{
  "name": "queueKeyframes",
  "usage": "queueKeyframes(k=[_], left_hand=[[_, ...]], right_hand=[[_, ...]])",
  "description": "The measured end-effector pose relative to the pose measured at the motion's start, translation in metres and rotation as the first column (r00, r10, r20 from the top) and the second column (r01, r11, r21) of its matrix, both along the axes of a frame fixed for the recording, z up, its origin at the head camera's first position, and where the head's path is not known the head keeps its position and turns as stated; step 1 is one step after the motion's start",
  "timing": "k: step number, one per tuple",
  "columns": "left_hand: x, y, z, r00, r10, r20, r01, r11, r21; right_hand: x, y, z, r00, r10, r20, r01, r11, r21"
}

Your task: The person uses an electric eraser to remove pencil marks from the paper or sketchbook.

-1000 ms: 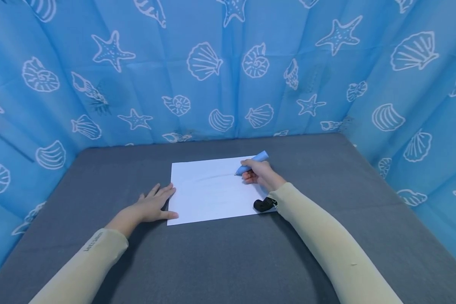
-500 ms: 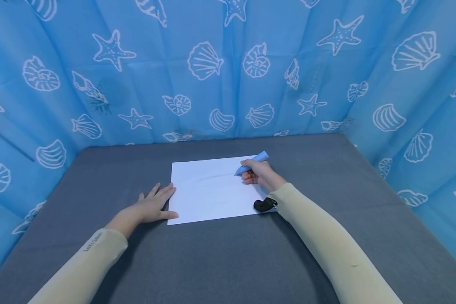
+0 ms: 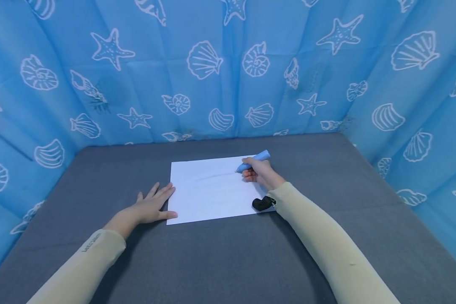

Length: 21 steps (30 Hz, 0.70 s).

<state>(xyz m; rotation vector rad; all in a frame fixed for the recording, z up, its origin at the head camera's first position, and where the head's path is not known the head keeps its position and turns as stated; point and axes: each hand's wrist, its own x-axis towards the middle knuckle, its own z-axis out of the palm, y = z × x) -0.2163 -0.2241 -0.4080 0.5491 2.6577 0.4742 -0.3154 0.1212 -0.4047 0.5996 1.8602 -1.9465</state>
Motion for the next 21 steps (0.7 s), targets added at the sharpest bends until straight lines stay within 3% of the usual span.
queueKeyframes(k=[10,21], left_hand=[[-0.0013,0.0001,-0.0003,1.000,0.001,0.001,-0.001,1.000,-0.021],[-0.0017,-0.0005,-0.0025,1.000,0.004,0.011,-0.003,0.999,-0.032]], right_hand=[[0.0025,-0.0010,0.0021,0.999,-0.031,-0.015,0.031,1.000,-0.007],[0.0022,0.0004,0.0021,1.000,-0.008,-0.009,0.008,1.000,0.007]])
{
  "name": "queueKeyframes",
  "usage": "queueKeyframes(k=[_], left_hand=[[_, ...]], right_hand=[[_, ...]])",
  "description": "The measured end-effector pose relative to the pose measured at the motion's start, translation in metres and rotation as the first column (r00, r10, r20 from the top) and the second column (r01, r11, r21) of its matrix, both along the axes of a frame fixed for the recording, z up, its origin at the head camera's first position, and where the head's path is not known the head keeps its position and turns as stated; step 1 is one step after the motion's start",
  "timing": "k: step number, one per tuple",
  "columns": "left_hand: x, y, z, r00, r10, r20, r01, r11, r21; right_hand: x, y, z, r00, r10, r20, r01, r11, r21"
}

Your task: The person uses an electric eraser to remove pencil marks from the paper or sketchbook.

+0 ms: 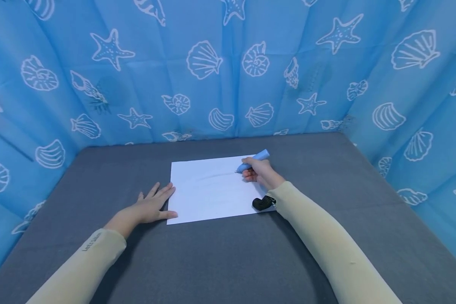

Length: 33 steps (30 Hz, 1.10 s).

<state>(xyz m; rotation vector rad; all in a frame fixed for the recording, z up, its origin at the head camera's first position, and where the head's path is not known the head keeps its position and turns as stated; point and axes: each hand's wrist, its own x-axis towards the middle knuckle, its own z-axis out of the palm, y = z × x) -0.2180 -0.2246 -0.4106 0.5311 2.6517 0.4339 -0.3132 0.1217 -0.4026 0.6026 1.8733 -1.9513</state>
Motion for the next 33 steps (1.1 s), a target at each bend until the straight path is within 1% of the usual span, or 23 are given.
queueKeyframes(k=[7,14,18,22,26,29,33], left_hand=[[0.0008,0.0005,0.0007,1.000,-0.006,-0.023,0.006,1.000,-0.003],[0.0025,0.0012,0.0032,1.000,-0.003,-0.019,0.003,1.000,-0.001],[0.0027,0.0010,0.0039,1.000,-0.002,-0.018,0.002,1.000,0.003],[0.0014,0.0008,0.0027,1.000,0.005,-0.015,-0.005,1.000,-0.002],[-0.0008,0.0016,0.0006,1.000,0.001,-0.018,-0.001,1.000,-0.011],[-0.0014,0.0017,-0.0002,1.000,0.000,-0.015,0.000,1.000,-0.015],[-0.0010,0.0006,-0.0001,1.000,0.001,-0.014,-0.001,1.000,-0.009]], right_hand=[[-0.0023,-0.0018,-0.0008,1.000,-0.009,0.015,0.009,1.000,-0.002],[-0.0015,-0.0022,-0.0003,1.000,-0.006,0.011,0.006,1.000,0.005],[-0.0027,-0.0009,0.0001,1.000,-0.011,0.020,0.012,1.000,-0.021],[-0.0045,0.0014,0.0001,0.998,-0.058,0.028,0.060,0.995,-0.076],[-0.0054,0.0046,0.0000,0.996,-0.082,0.024,0.084,0.992,-0.092],[-0.0047,0.0043,-0.0002,0.998,-0.068,0.012,0.069,0.995,-0.078],[-0.0027,-0.0010,-0.0001,1.000,-0.007,-0.004,0.007,1.000,-0.022]])
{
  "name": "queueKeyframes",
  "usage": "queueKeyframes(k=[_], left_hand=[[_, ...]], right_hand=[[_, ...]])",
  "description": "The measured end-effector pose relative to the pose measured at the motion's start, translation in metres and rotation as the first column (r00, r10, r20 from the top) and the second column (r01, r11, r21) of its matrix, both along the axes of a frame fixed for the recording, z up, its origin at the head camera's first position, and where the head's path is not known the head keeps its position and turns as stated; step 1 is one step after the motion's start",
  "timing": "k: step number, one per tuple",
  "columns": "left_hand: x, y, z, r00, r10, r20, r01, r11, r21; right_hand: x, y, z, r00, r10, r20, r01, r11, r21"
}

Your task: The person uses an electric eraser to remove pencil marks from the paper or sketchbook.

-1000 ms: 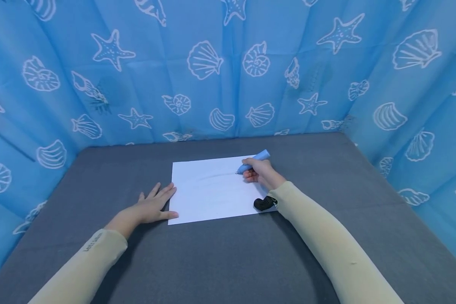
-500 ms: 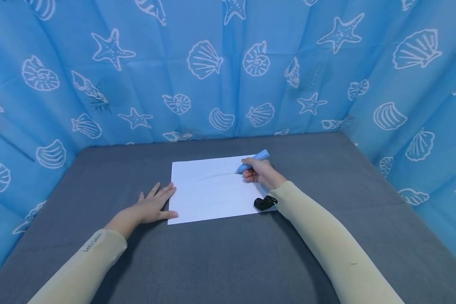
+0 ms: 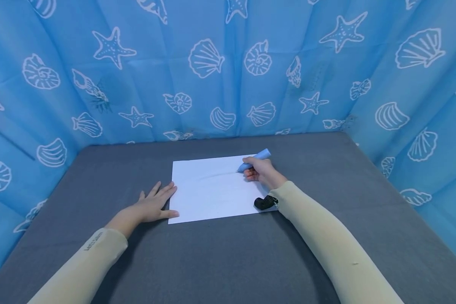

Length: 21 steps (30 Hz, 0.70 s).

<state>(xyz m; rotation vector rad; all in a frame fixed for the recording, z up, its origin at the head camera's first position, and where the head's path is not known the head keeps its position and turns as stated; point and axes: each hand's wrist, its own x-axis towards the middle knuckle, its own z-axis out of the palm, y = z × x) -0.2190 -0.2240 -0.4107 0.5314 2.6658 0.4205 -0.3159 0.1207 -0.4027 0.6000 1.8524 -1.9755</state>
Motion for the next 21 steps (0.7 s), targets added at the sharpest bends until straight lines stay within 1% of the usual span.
queueKeyframes(k=[3,8,9,14,21], left_hand=[[0.0006,-0.0008,0.0007,1.000,0.002,-0.003,-0.002,1.000,0.006],[-0.0001,-0.0004,0.0007,1.000,0.003,-0.002,-0.003,1.000,0.004],[-0.0004,-0.0004,0.0003,1.000,0.003,-0.003,-0.002,1.000,0.005],[0.0004,-0.0016,-0.0014,1.000,0.003,-0.011,-0.003,1.000,0.000],[0.0024,-0.0007,0.0040,1.000,0.003,-0.001,-0.003,0.999,0.035]], right_hand=[[0.0014,-0.0034,0.0003,0.999,0.031,-0.007,-0.031,0.999,0.028],[-0.0016,-0.0023,-0.0021,0.999,-0.039,-0.016,0.039,0.999,0.015],[-0.0021,-0.0021,-0.0025,0.999,-0.039,-0.014,0.039,0.999,0.016],[0.0001,-0.0034,-0.0011,1.000,0.012,0.004,-0.012,1.000,0.023],[0.0007,-0.0026,-0.0016,1.000,0.018,-0.001,-0.018,1.000,0.020]])
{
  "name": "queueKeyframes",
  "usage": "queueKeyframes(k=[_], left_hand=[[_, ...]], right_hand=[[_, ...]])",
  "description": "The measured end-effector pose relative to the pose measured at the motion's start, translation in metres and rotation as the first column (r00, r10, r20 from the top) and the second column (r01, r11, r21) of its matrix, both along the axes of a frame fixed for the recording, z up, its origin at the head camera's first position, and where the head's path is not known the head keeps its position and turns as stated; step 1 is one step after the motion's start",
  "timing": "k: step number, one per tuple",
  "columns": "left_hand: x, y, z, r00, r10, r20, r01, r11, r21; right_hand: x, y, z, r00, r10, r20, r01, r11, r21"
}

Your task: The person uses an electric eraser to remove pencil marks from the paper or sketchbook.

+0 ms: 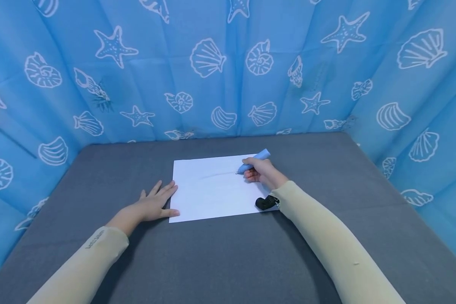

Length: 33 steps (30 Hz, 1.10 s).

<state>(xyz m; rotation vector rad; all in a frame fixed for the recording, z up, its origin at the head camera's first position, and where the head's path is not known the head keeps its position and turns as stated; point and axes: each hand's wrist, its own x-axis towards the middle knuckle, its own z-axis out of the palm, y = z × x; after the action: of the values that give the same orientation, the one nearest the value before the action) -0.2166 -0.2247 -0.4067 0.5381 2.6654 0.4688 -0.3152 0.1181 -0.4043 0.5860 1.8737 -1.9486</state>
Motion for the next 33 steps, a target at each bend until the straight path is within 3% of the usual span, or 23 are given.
queueKeyframes(k=[33], left_hand=[[-0.0023,-0.0004,-0.0053,1.000,-0.001,-0.002,0.001,1.000,-0.032]], right_hand=[[-0.0004,-0.0016,0.0035,1.000,-0.003,0.018,0.003,1.000,0.000]])
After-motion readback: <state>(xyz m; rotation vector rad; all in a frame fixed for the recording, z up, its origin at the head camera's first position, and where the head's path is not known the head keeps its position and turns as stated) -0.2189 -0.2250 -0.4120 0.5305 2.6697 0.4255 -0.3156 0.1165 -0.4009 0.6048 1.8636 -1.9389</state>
